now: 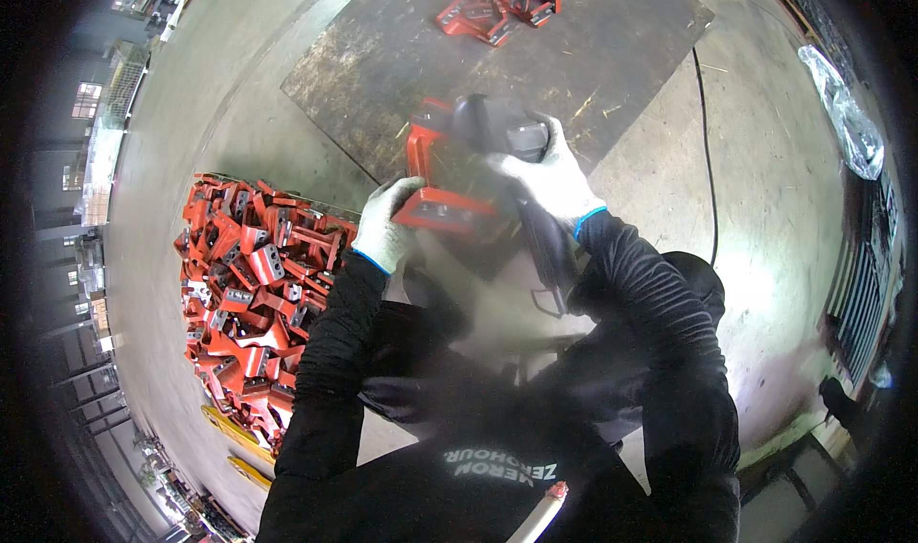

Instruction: The person sits on the floor and uses an angle grinder to smooth the edges of red metal parts. They pick up each part from a large pile, grind it, and place it on a nearby metal sheet.

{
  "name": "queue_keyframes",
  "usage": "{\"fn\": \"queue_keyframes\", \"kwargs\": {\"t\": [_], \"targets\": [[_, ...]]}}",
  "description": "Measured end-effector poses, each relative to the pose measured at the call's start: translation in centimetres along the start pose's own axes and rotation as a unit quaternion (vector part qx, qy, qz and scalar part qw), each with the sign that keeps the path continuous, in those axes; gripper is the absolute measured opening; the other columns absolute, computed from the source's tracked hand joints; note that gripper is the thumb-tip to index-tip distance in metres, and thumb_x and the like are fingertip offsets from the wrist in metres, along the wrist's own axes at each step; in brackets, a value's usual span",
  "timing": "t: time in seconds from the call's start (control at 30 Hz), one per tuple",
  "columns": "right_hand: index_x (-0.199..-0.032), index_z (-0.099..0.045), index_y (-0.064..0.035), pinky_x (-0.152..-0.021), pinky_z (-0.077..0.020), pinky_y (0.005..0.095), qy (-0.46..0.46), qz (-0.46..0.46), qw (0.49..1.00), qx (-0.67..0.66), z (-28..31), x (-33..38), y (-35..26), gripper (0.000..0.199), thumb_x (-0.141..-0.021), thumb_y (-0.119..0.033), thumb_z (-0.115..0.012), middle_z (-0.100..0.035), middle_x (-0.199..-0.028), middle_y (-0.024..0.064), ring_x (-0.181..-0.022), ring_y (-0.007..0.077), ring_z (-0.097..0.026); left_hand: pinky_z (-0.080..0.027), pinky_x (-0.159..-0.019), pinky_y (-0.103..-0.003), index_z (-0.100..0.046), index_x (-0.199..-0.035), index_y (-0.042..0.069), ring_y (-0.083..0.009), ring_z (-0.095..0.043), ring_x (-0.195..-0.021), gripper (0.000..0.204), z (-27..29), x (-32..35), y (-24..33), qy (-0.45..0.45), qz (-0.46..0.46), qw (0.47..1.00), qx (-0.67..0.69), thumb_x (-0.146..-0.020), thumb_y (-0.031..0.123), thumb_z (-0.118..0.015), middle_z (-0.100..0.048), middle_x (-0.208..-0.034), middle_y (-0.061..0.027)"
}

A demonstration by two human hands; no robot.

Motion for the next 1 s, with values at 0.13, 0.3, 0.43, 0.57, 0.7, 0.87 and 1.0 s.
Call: {"fn": "queue_keyframes", "kwargs": {"t": [0.13, 0.3, 0.43, 0.57, 0.7, 0.87, 1.0], "targets": [[-0.151, -0.037, -0.0085, -0.080, -0.0574, 0.0333, 0.010, 0.005, 0.999, 0.031, 0.0, 0.4, 0.0, 0.085, -0.085, -0.020, -0.090, -0.063, -0.124, 0.0099, -0.099, 0.0157, -0.064, -0.057, -0.092, -0.034, -0.065, -0.128, -0.001, -0.0183, -0.068, -0.109, 0.029, 1.9, -0.3, -1.4, -0.026, -0.244, 0.932, -0.266, -0.102, 0.001, -0.052, -0.070, -0.123, -0.0094], [-0.153, -0.037, -0.0103, -0.089, -0.0582, 0.0382, 0.077, 0.148, 0.971, 0.171, 0.6, 0.6, 0.0, 0.088, -0.083, -0.023, -0.090, -0.068, -0.125, 0.0147, -0.105, 0.0259, -0.071, -0.060, -0.095, -0.042, -0.059, -0.134, 0.000, -0.0258, -0.069, -0.114, 0.032, -0.4, -0.9, -0.9, -0.041, -0.042, 0.995, 0.086, -0.105, 0.010, -0.050, -0.069, -0.127, -0.0126], [-0.153, -0.044, -0.0200, -0.081, -0.0607, 0.0483, 0.072, 0.208, 0.901, 0.375, -1.0, 1.9, -1.5, 0.084, -0.080, -0.036, -0.083, -0.073, -0.113, 0.0227, -0.092, 0.0449, -0.073, -0.060, -0.099, -0.047, -0.058, -0.136, 0.001, -0.0306, -0.069, -0.116, 0.037, -1.4, 0.0, -0.9, -0.051, 0.011, 0.978, 0.200, -0.107, 0.020, -0.045, -0.068, -0.130, -0.0151], [-0.151, -0.050, -0.0240, -0.075, -0.0602, 0.0473, 0.075, 0.285, 0.821, 0.489, -1.2, 2.2, -1.5, 0.076, -0.081, -0.031, -0.079, -0.072, -0.096, 0.0176, -0.081, 0.0380, -0.074, -0.060, -0.100, -0.048, -0.058, -0.137, 0.001, -0.0315, -0.069, -0.117, 0.040, -3.2, -0.1, -0.8, -0.069, 0.034, 0.965, 0.249, -0.108, 0.023, -0.042, -0.067, -0.133, -0.0166], [-0.153, -0.049, -0.0239, -0.073, -0.0597, 0.0476, 0.064, 0.299, 0.819, 0.486, -1.7, 1.7, -1.4, 0.072, -0.086, -0.028, -0.075, -0.072, -0.099, 0.0183, -0.082, 0.0388, -0.073, -0.060, -0.099, -0.046, -0.059, -0.135, -0.001, -0.0296, -0.069, -0.117, 0.034, -2.6, -1.3, -3.4, -0.107, -0.054, 0.983, 0.136, -0.106, 0.013, -0.048, -0.067, -0.134, -0.0166], [-0.153, -0.049, -0.0240, -0.070, -0.0593, 0.0469, 0.058, 0.324, 0.806, 0.493, -1.6, 1.7, -1.8, 0.070, -0.087, -0.023, -0.071, -0.071, -0.099, 0.0184, -0.081, 0.0385, -0.073, -0.061, -0.097, -0.042, -0.062, -0.131, -0.002, -0.0239, -0.070, -0.114, 0.034, -3.7, -0.9, -3.1, -0.130, 0.015, 0.964, 0.230, -0.097, -0.003, -0.061, -0.069, -0.129, -0.0141], [-0.153, -0.050, -0.0243, -0.069, -0.0591, 0.0466, 0.056, 0.316, 0.795, 0.514, -1.9, 1.8, -1.8, 0.069, -0.087, -0.021, -0.070, -0.070, -0.097, 0.0180, -0.081, 0.0383, -0.073, -0.061, -0.096, -0.042, -0.062, -0.131, -0.002, -0.0236, -0.070, -0.113, 0.034, -3.5, -0.4, -2.2, -0.128, 0.070, 0.927, 0.345, -0.097, -0.002, -0.061, -0.070, -0.128, -0.0132]]}}
Point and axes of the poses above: each hand's wrist, its own x-axis away from the middle knuckle, its own z-axis out of the back of the hand, y = z × x, the point moved 3 cm from there along -x, towards the middle knuckle
